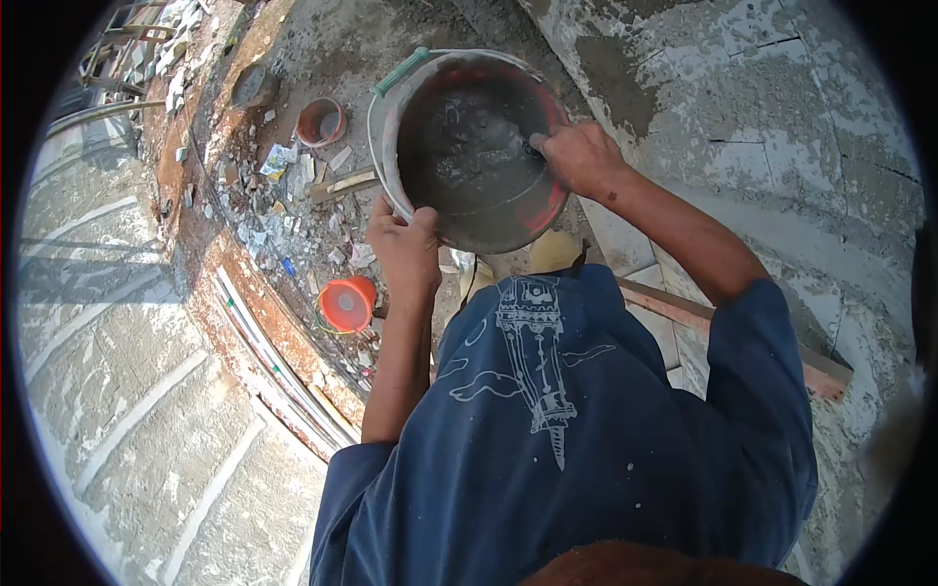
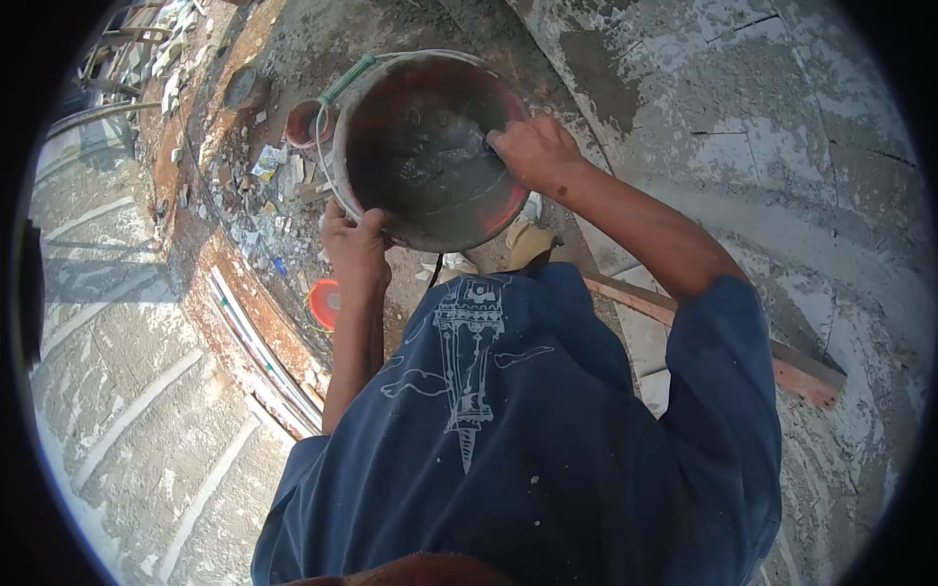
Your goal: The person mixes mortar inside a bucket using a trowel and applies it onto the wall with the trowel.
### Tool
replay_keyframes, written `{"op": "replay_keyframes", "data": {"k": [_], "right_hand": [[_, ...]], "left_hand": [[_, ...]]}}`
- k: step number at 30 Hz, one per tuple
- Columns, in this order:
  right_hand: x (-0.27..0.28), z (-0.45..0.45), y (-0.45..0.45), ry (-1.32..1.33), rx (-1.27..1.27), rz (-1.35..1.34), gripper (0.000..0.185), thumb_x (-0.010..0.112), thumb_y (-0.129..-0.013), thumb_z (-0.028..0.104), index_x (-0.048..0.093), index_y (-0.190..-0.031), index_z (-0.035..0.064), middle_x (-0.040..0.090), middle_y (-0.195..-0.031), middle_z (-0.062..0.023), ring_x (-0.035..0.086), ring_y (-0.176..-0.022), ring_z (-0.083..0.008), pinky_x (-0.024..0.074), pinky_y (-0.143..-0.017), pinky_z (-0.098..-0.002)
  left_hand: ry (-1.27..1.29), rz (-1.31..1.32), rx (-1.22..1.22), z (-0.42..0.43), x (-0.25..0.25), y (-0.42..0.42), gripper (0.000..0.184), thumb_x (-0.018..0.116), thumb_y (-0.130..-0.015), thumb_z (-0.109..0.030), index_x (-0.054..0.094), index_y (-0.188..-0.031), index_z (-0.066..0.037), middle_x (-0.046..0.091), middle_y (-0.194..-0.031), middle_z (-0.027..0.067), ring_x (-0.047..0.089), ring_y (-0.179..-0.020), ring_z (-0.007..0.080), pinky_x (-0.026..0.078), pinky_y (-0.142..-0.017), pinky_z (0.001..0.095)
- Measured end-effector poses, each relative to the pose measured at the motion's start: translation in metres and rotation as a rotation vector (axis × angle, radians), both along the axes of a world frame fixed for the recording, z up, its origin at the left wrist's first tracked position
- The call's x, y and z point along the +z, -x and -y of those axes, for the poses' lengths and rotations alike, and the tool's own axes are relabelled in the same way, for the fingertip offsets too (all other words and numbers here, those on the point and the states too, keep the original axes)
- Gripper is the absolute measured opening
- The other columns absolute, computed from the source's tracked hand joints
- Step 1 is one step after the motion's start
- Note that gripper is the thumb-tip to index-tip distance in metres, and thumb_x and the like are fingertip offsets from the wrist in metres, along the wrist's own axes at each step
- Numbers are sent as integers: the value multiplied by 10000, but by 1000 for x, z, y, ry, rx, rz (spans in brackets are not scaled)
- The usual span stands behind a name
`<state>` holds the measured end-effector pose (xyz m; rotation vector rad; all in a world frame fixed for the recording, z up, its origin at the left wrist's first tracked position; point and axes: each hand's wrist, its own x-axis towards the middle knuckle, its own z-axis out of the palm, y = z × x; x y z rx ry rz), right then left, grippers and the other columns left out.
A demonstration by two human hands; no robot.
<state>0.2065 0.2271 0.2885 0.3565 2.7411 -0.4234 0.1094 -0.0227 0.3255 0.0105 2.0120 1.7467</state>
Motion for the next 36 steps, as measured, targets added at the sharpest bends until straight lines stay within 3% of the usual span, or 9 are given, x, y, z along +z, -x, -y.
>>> {"op": "replay_keyframes", "data": {"k": [4, 15, 18, 20, 23, 26, 29, 34, 36], "right_hand": [[-3, 55, 20, 183, 102, 27, 387, 725, -838, 226, 707, -1216, 145, 739, -981, -184, 708, -999, -337, 554, -875, -468], [-50, 143, 50, 814, 98, -100, 461, 702, -828, 315, 701, -1269, 180, 739, -1005, -169, 687, -988, -398, 527, -898, -512], [-111, 128, 37, 1012, 45, -147, 507, 729, -803, 364, 702, -1273, 174, 748, -1026, -136, 703, -1030, -340, 533, -889, -484], [-170, 94, 23, 1329, -12, -97, 499, 744, -828, 317, 697, -1291, 137, 745, -898, -85, 718, -842, -230, 555, -768, -388], [-234, -15, -4, 1758, -376, 125, 415, 737, -902, 191, 688, -1271, 8, 665, -777, -2, 569, -624, -54, 463, -566, -237], [-247, -190, -27, 1216, -726, -237, 428, 689, -954, 205, 644, -1317, -15, 615, -743, 16, 526, -586, -56, 448, -557, -257], [-98, -272, -78, 772, -919, -643, 383, 682, -957, 259, 678, -1251, 14, 596, -737, 30, 539, -627, -71, 467, -616, -272], [0, -184, -94, 393, -590, -350, 373, 694, -866, 170, 678, -1226, 76, 704, -839, -94, 709, -835, -301, 541, -764, -427], [-4, -146, -86, 144, -313, -299, 349, 701, -848, 132, 684, -1197, 128, 708, -992, -116, 694, -828, -236, 532, -739, -415]], "left_hand": [[39, -39, 47, 28, 7, 13, 183, 567, -803, 52, 574, -977, -5, 608, -771, 26, 570, -599, 86, 484, -535, 252], [238, 65, 420, 124, -9, 4, 482, 568, -745, 99, 549, -1215, -7, 632, -958, 81, 638, -714, 167, 530, -536, 290], [318, 121, 539, 127, -23, -7, 556, 544, -718, 121, 531, -1254, -24, 623, -1038, 104, 667, -781, 221, 583, -594, 331], [338, 121, 555, 128, -37, -17, 588, 527, -717, 129, 515, -1281, -39, 608, -1109, 128, 672, -848, 261, 608, -643, 373], [364, 177, 602, 103, -50, -26, 612, 522, -718, 138, 496, -1302, -40, 596, -1154, 144, 672, -911, 285, 619, -697, 406], [399, 263, 535, 79, -69, -35, 597, 532, -716, 124, 477, -1291, -22, 607, -1071, 163, 679, -830, 299, 615, -656, 403], [359, 309, 505, 61, -87, -43, 542, 534, -735, 112, 503, -1259, -24, 618, -1037, 137, 679, -795, 266, 608, -625, 379], [250, 359, 311, 0, -84, -44, 421, 565, -764, 85, 546, -1169, -29, 644, -968, 102, 671, -717, 213, 595, -582, 331], [187, 352, 248, -10, -84, -47, 364, 606, -779, 68, 558, -1122, -42, 653, -905, 81, 664, -671, 183, 576, -539, 299]]}}
